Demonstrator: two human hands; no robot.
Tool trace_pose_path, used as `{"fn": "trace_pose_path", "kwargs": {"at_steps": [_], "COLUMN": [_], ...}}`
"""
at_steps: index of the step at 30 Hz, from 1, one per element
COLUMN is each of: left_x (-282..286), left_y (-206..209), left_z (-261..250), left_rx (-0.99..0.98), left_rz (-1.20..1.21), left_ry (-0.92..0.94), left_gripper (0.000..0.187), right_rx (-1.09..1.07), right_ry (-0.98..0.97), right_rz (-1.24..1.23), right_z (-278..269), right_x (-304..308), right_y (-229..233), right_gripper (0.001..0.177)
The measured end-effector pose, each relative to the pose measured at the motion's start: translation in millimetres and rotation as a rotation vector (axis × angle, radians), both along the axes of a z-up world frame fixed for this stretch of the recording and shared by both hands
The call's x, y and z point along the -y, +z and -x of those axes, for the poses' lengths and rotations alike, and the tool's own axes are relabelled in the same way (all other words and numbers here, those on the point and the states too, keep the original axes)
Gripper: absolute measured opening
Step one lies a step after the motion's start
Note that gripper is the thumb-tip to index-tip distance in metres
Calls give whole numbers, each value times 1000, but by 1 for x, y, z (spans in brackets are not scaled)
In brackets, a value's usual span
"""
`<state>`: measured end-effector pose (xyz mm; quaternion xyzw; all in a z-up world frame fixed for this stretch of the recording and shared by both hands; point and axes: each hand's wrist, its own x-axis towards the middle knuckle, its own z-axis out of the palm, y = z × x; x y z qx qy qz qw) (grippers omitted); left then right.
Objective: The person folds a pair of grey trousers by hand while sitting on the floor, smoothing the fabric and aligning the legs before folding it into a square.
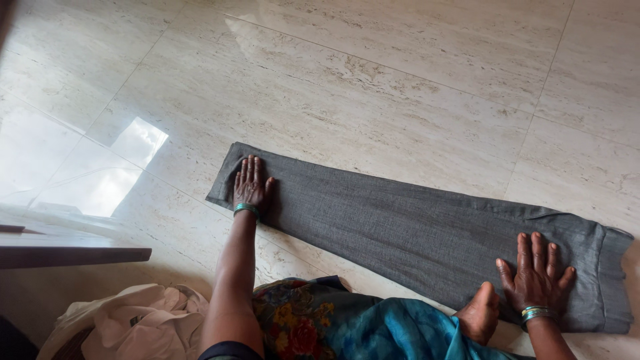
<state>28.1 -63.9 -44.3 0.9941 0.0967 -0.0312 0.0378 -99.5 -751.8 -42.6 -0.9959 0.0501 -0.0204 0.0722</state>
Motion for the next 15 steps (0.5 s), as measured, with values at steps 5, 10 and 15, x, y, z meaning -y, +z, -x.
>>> {"fn": "trace_pose_path", "kwargs": {"at_steps": [5, 10, 15], "left_x": [-29, -33, 28], "left_y": [2, 17, 34], "left_z": [-3, -6, -28], "left_rx": [7, -6, -205], "left_rz": [38, 64, -241], "left_ry": [57, 224, 616], "left_gripper": [77, 74, 79], "right_rx": [10, 15, 28], "right_ry": [20, 10, 18], "right_rz": [12, 12, -12], "right_z": [-2, -1, 2], "right_x": [1, -3, -1], "right_y": [0, 1, 0], "right_gripper": [83, 82, 83]}}
